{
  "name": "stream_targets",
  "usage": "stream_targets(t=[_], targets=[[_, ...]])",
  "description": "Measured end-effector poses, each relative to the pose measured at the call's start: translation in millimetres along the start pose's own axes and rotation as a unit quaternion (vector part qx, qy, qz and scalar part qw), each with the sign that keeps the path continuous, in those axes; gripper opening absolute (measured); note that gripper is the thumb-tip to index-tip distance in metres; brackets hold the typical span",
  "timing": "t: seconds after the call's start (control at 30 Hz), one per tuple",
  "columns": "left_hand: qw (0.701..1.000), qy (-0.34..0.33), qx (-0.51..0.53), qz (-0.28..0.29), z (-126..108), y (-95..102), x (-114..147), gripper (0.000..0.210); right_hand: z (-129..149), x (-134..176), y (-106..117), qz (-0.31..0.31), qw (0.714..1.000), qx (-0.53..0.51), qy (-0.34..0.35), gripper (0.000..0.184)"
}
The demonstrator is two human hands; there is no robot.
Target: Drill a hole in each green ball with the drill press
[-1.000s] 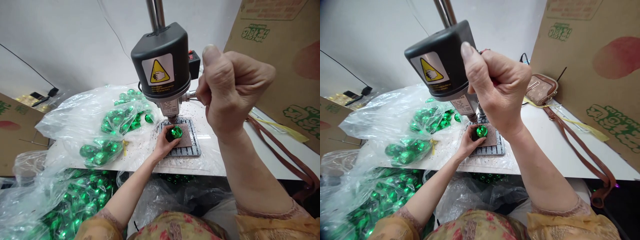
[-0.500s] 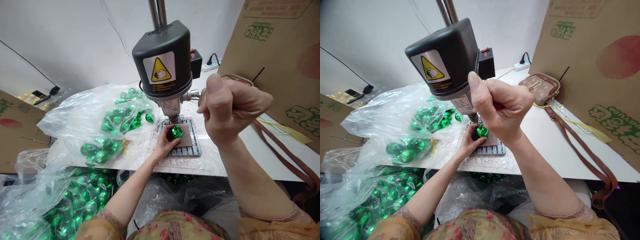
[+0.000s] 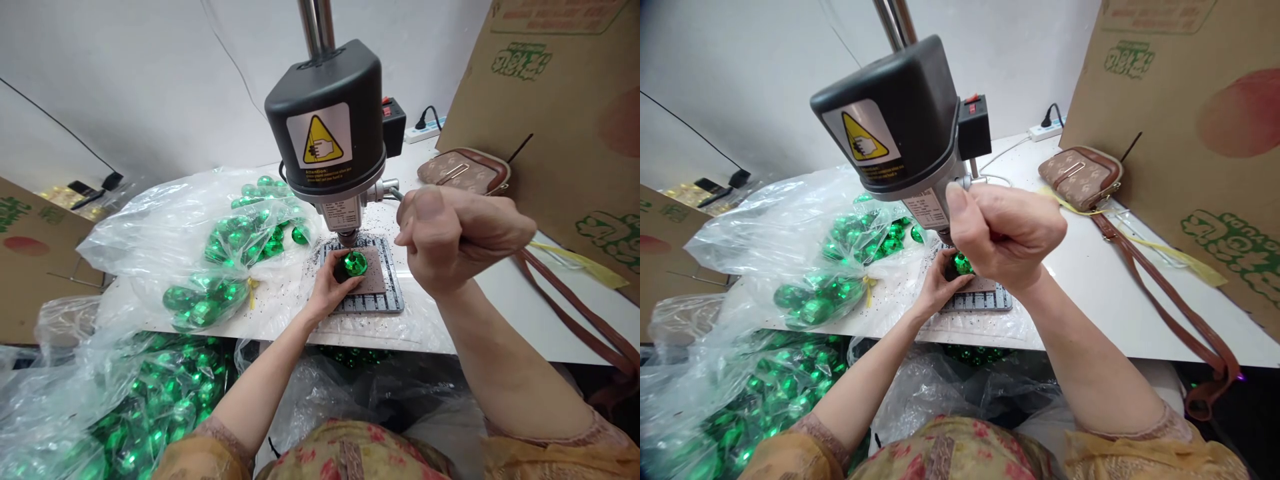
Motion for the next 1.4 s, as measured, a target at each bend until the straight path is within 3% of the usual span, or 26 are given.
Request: stream_targets(t=[0.53, 0.7, 0.8, 0.93, 1.03, 1.1, 1.13, 1.2, 1.27, 1.33, 1.4], targets=[[1.0, -0.013, -0.012, -0.001, -4.9, 0.5, -1.4, 0.054, -0.9, 12.1, 6.8, 0.005, 0.994, -0.089, 0.055, 0.041], [1.0, -0.011, -0.019, -0.011, -6.1, 2.5, -0.5, 0.053, 3.9, 20.2, 6.7, 0.053, 0.992, -0.095, 0.066, 0.041], [1.0, -0.007, -0.02, -0.009, -4.1, 1.0, -0.8, 0.053, 4.6, 11.4, 4.2, 0.033, 0.997, -0.064, 0.032, 0.044], [0.996, -0.017, -0.072, -0.046, -8.6, 3.8, -0.9, 0.051, -6.2, -16.5, -10.8, 0.005, 0.997, 0.001, -0.083, 0.043], [0.978, -0.076, -0.152, -0.124, -29.8, 17.9, 12.7, 0.045, -8.3, -32.0, -24.0, 0.011, 0.994, -0.018, -0.109, 0.043], [0.963, -0.153, -0.173, -0.14, -50.5, 24.1, 36.6, 0.048, -11.6, -35.4, -27.9, 0.012, 0.993, -0.021, -0.118, 0.042], [0.956, -0.201, -0.173, -0.123, -60.2, 23.5, 53.4, 0.051, -12.5, -35.9, -27.8, 0.006, 0.993, -0.025, -0.115, 0.042], [0.936, -0.307, -0.171, -0.032, -73.9, 14.4, 96.4, 0.057, -12.5, -35.8, -26.0, -0.012, 0.994, -0.044, -0.103, 0.041], [0.888, -0.4, -0.214, 0.077, -73.6, 1.6, 145.4, 0.05, -12.1, -35.3, -24.4, -0.025, 0.993, -0.071, -0.092, 0.042], [0.839, -0.426, -0.298, 0.162, -56.5, -7.2, 181.4, 0.041, -13.8, -34.9, -24.7, -0.026, 0.992, -0.084, -0.094, 0.042], [0.82, -0.403, -0.35, 0.208, -38.7, -7.1, 196.9, 0.044, -15.1, -34.6, -25.1, -0.023, 0.991, -0.089, -0.097, 0.042]])
Point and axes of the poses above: each hand's wrist, its own x-axis away from the middle knuckle, its own y-axis out of the back of the hand, z = x × y, the point moved 9 cm from there along -x, towards the middle knuckle, and after that the axes turned 13 degrees about -z, right-handed, at the moved point
